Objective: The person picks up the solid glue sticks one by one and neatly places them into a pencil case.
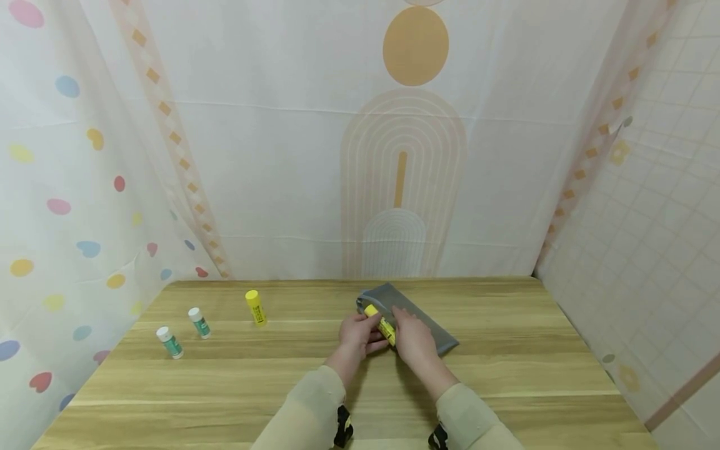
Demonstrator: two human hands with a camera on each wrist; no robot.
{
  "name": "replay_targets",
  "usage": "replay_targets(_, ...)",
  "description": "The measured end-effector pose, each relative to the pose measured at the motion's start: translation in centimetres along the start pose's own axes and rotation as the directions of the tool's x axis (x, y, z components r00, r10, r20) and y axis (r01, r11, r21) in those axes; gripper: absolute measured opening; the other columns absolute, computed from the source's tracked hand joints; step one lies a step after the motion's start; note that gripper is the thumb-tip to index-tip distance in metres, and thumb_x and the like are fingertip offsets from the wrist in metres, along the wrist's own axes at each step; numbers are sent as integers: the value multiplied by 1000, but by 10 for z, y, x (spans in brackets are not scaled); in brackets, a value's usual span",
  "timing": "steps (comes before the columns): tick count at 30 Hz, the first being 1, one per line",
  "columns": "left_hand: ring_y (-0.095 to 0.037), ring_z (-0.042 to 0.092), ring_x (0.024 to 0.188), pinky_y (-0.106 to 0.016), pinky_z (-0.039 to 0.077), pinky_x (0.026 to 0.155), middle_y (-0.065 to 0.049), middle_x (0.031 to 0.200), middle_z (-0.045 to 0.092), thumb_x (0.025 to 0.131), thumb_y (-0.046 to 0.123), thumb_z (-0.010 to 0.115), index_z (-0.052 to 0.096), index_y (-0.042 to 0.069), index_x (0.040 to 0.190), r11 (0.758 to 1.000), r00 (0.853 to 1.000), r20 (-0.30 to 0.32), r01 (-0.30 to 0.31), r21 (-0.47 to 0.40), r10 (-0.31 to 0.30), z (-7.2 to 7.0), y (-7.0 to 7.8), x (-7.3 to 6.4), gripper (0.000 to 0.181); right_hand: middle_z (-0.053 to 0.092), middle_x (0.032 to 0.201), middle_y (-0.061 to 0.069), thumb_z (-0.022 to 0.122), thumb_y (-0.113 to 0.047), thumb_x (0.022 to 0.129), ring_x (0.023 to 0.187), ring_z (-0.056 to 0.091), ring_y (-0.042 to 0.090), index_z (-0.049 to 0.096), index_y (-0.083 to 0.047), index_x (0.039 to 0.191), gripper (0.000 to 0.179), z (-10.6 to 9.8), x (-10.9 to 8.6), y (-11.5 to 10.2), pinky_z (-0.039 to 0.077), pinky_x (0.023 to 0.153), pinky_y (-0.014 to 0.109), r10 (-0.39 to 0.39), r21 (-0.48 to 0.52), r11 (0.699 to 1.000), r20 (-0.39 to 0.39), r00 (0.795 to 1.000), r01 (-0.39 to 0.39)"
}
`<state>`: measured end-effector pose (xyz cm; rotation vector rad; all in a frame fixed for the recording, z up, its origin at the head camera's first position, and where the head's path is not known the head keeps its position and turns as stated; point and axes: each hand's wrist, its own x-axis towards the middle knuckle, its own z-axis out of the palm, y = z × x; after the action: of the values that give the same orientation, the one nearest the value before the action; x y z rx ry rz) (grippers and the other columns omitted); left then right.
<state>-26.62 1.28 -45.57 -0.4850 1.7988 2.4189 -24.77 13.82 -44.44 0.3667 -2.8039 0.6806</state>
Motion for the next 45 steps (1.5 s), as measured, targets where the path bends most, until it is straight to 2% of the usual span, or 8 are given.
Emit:
replay_targets(7,-22,67,63,-42,62,64,-19,81,64,95,7,65,50,-13,130,1000,1000,-16,-2,-10,2,1,0,1,42,61,126,26,55,-2,99,112,60,43,58,7,131,33,0,0,0,52,93,52,2,-8,1000,-3,1000,-2)
replay_targets(25,-21,66,63,-39,62,62,-17,78,64,95,5,64,54,-13,123,999,1000,-26,-6,38,7,4,-1,0,35,63,123,26,56,-1,98,109,62,44,60,7,129,32,0,1,0,53,91,53,-18,-10,1000,-18,1000,18)
replay_targets(34,-20,64,68,-39,62,64,-21,92,68,94,3,63,59,-11,113,1000,999,-34,-4,26,5,5,-1,1,24,65,120,26,55,2,97,106,63,44,60,7,127,31,1,1,0,53,91,53,-27,1,1000,-30,999,27)
replay_targets(38,-20,64,68,-39,62,64,-22,93,67,94,3,63,60,-11,110,1000,1000,-27,-11,21,12,4,-2,0,21,66,116,26,56,4,95,106,63,44,61,6,127,32,1,1,0,52,91,53,-27,-1,1000,-30,999,27)
replay_targets(45,-22,65,72,-41,62,65,-24,97,67,95,3,63,59,-12,114,1000,1000,-13,-9,12,9,2,-2,0,25,68,110,27,57,4,94,104,64,44,62,7,124,31,1,0,1,54,89,53,-35,-4,999,-40,999,35)
